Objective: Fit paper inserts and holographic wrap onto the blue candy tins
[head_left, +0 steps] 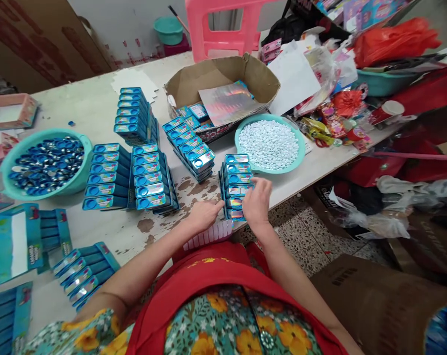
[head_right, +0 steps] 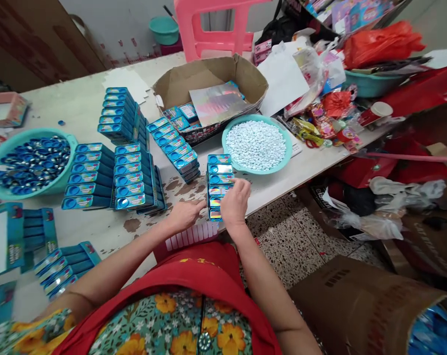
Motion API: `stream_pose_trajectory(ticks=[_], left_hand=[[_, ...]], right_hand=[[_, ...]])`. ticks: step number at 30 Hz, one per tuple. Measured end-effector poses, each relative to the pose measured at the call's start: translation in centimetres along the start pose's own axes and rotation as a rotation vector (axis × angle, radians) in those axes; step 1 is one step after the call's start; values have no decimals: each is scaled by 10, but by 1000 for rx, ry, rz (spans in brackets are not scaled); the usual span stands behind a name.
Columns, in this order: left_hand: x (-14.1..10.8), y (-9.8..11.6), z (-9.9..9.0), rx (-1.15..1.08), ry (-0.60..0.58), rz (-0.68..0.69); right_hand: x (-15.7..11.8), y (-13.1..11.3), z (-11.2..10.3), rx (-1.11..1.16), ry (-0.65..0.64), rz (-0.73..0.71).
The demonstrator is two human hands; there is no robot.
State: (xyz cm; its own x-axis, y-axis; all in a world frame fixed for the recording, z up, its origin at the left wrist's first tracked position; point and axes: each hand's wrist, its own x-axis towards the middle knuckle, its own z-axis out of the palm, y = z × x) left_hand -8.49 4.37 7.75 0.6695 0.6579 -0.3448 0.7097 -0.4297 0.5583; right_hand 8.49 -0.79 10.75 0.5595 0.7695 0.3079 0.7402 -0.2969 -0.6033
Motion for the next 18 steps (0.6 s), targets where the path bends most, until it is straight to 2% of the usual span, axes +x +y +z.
stream_pose_trajectory(ticks=[2, 3, 4, 5, 6, 8, 10, 12, 15, 18], left_hand=[[-25, -32, -6, -43, -20, -83], [-40, -51, -8, -87, -9, -141], [-57, -69, -9, -153, -14, -192], [-75, -87, -7, -239, -45, -237], [-91, -101, -4, -341, -102, -280], [-119, -122, 10, -547, -206, -371], [-134, -131, 26, -684, -194, -449], [-136, -134, 41, -737, -93, -490], [-130, -135, 53, -709, 19, -528], [-125, -137, 58, -641, 77, -586]], right_hand=[[-13, -14, -8, 32, 122, -99], [-22, -21, -11, 83, 134, -162], [-32, -28, -11, 157, 88, -230], [-43, -34, -9, 246, -21, -300], [-54, -40, -3, 336, -184, -363], [-77, -48, 20, 466, -571, -430], [-99, -51, 52, 470, -882, -423], [-118, -51, 84, 381, -1056, -432], [-138, -46, 114, 252, -1187, -523], [-147, -41, 118, 210, -1233, -603]])
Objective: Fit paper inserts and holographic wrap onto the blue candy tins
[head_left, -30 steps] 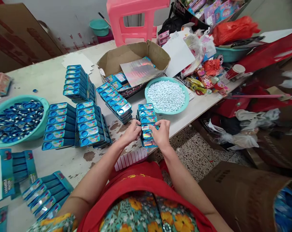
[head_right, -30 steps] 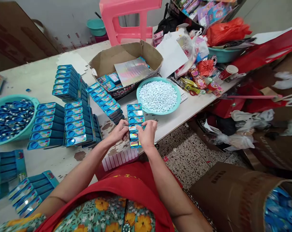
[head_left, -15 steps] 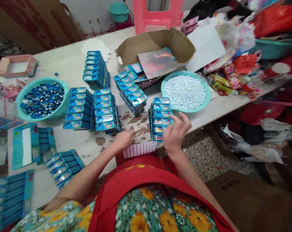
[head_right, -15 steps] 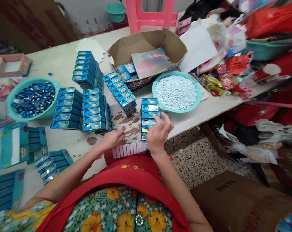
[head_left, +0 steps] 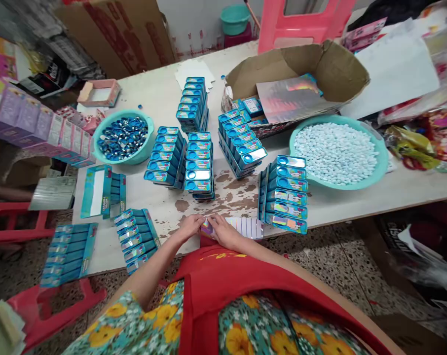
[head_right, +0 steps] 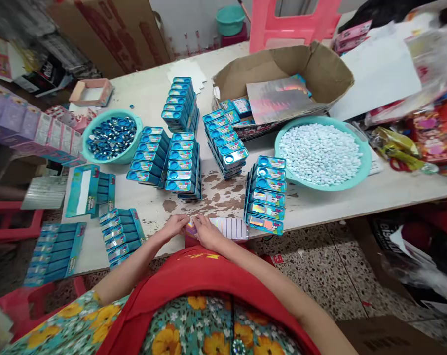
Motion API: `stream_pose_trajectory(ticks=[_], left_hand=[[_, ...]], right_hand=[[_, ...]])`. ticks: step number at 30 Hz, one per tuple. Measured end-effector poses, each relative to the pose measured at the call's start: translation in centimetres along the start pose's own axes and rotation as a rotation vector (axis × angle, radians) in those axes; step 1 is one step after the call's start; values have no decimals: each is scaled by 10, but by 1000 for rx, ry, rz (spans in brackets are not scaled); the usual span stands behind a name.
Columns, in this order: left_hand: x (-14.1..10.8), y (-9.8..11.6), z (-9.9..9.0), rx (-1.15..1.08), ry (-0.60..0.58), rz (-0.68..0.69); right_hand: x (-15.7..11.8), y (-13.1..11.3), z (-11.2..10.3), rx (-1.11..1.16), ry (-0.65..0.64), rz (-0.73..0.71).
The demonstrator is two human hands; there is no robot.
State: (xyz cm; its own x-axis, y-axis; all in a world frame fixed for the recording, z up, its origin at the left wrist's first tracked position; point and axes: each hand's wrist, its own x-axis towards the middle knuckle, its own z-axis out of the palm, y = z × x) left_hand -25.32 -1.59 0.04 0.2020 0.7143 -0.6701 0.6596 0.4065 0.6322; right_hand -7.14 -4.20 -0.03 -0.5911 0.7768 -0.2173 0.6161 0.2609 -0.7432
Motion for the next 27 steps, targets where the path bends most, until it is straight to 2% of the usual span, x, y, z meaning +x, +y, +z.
stream_pose_trajectory(ticks=[2, 6, 9, 11, 13, 15, 17, 19, 21, 24, 27], left_hand=[[2, -2, 2, 12, 40, -18], [6, 0, 4, 45, 81, -18], [1, 10, 1, 114, 128, -2], [-10, 24, -4, 151, 214, 84], [-25, 44, -10, 142, 245, 262], [-40, 67, -13, 83, 124, 419], [-48, 91, -14, 6, -67, 445], [-49, 117, -12, -60, -184, 420], [-41, 144, -8, -122, -232, 443], [-19, 189, 0, -145, -263, 564], [9, 231, 9, -46, -193, 704]], right_hand=[[-5, 0, -1, -30, -8, -10], [-7, -7, -13, -67, 59, 45], [-5, -16, -26, -78, 77, 112], [-7, -23, -39, -48, 131, 158], [-14, -32, -56, 9, 218, 197], [-26, -42, -77, 54, 283, 216], [-41, -54, -99, 43, 351, 238], [-56, -63, -119, -32, 450, 282], [-68, -65, -138, -131, 574, 341], [-80, -50, -165, -235, 762, 445], [-85, -22, -189, -283, 889, 563]])
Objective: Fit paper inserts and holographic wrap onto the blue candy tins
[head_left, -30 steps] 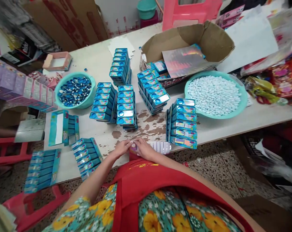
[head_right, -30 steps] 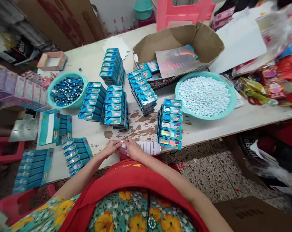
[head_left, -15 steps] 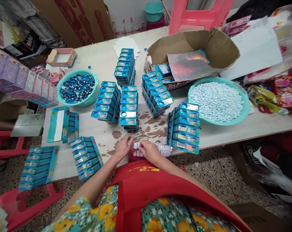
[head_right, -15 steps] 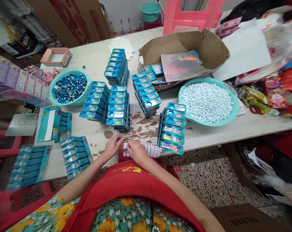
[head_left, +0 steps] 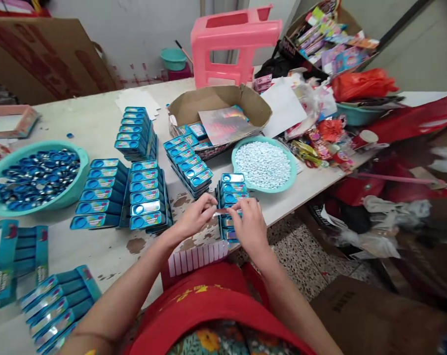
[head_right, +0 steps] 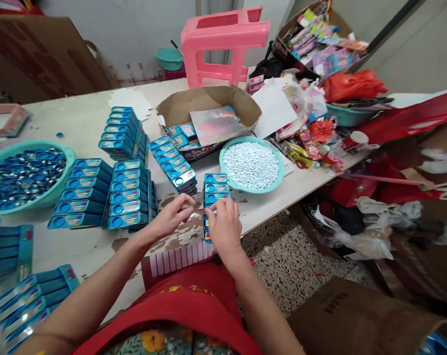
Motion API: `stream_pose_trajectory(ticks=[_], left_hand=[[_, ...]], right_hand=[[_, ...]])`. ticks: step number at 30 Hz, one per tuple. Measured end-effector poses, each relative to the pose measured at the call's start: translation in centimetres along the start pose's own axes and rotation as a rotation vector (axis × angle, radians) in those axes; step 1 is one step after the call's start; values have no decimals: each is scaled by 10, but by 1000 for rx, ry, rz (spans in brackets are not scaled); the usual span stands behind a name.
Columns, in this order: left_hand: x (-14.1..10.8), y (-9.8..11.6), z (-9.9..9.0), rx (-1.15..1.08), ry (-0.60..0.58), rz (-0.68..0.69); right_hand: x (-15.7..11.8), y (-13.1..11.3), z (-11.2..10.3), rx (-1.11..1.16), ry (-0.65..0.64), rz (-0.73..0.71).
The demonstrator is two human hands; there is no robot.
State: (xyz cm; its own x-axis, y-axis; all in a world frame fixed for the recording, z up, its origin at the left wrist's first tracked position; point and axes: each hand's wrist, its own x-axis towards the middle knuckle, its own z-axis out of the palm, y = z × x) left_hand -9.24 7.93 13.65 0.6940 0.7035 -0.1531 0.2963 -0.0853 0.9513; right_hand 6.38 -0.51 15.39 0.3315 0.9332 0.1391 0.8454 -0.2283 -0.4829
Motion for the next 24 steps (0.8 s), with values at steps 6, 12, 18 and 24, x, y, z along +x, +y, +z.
stream_pose_trajectory(ticks=[6, 12, 18, 24], left_hand=[[62, -8, 15, 247, 53, 120], [64, -47, 45, 124, 202, -35], [38, -46, 75, 345, 389, -22], [-1, -51, 45, 727, 37, -18]], right_hand=[[44, 34, 14, -44, -9, 147], [51, 60, 29, 208, 79, 231], [40, 68, 40, 329, 146, 253], [39, 61, 26, 249, 302, 230]])
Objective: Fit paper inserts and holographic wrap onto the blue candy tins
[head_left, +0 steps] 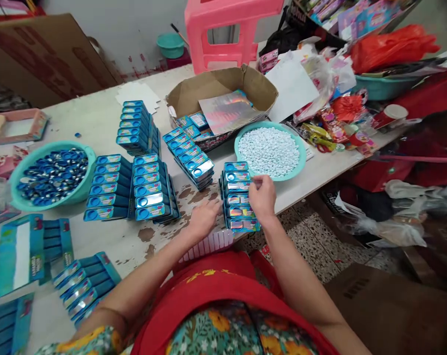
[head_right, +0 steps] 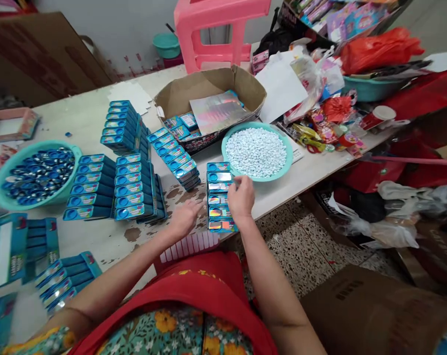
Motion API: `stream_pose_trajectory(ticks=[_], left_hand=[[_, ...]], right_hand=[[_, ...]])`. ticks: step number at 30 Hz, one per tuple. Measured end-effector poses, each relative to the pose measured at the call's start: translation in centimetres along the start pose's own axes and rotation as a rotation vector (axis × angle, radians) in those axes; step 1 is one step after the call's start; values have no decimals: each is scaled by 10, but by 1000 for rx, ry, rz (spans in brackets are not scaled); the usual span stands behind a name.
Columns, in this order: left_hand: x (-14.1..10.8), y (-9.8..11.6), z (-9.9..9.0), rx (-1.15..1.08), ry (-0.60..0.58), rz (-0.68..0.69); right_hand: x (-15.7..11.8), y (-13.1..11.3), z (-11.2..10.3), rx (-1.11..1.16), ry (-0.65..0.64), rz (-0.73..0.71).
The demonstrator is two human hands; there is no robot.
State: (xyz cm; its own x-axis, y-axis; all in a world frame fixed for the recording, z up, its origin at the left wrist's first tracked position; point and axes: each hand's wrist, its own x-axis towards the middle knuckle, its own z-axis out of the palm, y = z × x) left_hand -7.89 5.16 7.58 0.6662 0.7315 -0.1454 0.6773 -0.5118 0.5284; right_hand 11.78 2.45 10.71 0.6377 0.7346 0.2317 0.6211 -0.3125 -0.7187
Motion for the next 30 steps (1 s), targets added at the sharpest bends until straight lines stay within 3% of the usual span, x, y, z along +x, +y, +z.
stream_pose_trajectory(ticks=[2, 4, 7, 9, 11, 14, 19, 26, 30], left_hand=[[-26, -33, -12, -36, -21, -48], [-59, -64, -21, -127, -90, -91], [-106, -91, -18, -266, -248, -149], [-128, -98, -7, -286, -208, -226], [-142, -103, 7, -269, -129, -350], [-154, -111, 21, -432, -131, -583], [-164, -116, 25, -907, -81, -733], [-164, -110, 24, -1012, -19, -902], [-164, -111, 25, -1074, -20, -926]], right_hand=[[-17, -16, -7, 35, 100, -112], [-46, -36, -6, 143, 38, -245], [-102, -56, 18, 368, -454, -410], [-135, -57, 43, 419, -759, -437], [-158, -49, 68, 355, -932, -421], [-178, -36, 95, 216, -1086, -459], [-196, -35, 112, 129, -1193, -558], [-202, -38, 110, 88, -1258, -680], [-198, -37, 103, 69, -1280, -706]])
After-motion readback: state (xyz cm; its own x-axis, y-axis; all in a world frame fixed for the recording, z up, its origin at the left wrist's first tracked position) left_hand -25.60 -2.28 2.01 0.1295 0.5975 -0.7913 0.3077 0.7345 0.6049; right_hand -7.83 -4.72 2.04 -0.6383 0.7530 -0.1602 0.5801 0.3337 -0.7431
